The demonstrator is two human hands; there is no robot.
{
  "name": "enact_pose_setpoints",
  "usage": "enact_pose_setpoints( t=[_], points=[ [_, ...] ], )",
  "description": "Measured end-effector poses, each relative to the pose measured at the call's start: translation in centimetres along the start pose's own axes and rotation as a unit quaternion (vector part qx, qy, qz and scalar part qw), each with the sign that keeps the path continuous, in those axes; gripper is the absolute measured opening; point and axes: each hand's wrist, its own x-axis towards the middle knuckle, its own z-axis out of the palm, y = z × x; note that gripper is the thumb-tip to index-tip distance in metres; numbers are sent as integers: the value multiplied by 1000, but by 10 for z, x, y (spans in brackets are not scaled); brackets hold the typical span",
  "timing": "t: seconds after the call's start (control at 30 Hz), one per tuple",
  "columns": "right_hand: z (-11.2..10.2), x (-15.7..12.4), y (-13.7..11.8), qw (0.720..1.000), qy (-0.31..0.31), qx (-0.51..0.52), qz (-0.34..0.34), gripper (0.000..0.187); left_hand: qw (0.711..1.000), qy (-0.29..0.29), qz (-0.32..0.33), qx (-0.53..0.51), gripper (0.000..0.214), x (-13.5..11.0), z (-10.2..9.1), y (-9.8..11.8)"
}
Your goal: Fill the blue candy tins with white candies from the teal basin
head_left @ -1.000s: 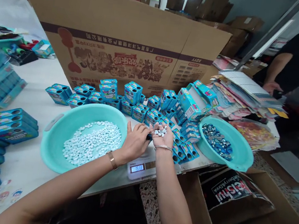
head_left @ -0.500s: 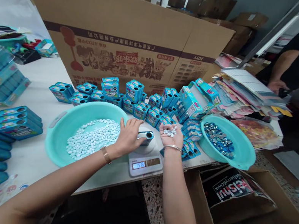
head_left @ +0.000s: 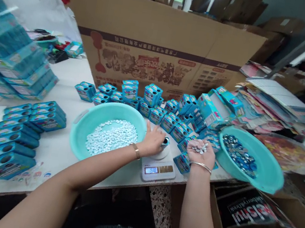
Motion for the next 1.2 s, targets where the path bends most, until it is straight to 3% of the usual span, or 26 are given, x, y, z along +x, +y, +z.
enact_pose_setpoints(
  t=[0.1, 0.2, 0.33, 0.4, 0.5, 0.6, 0.7, 0.8, 0.87, 1.0, 1.1, 1.2],
  points=[
    [1, -5, -1, 1000, 6, 14, 25, 30, 1000, 6, 13, -23, 19, -6, -19, -4],
    [-1, -5, -3, 998, 40, 46, 25, 29, 994, 103, -14, -27, 27, -30, -67, -26],
    [-8, -4, -2, 994, 37, 102, 21, 32, 965, 232, -121, 11, 34, -99, -144, -85],
    [-10, -5, 1, 993, 49, 104, 22, 32, 948, 241, -205, 46, 34, -141, -167, -124],
    [-8, -8, 10, 995, 72, 52, 41, 32, 935, 164, -294, 111, 26, -193, -167, -185],
    [3, -14, 25, 996, 68, 9, 52, 30, 934, 75, -310, 161, 24, -226, -136, -232],
    [16, -20, 41, 997, 59, 13, 44, 29, 925, 32, -321, 201, 21, -243, -99, -258],
    [21, -21, 47, 998, 59, 5, 36, 27, 920, 26, -326, 216, 22, -249, -74, -269],
    [17, -18, 45, 998, 51, -19, 26, 24, 916, 38, -329, 225, 33, -249, -65, -272],
    [5, -11, 37, 998, 38, -44, 5, 21, 915, 91, -330, 214, 67, -229, -72, -269],
    [-1, -8, 36, 999, 39, -27, 14, 21, 926, 147, -306, 166, 74, -182, -95, -260],
    [-6, -6, 41, 999, 41, -12, 30, 22, 958, 158, -205, 121, 76, -108, -120, -242]
  ],
)
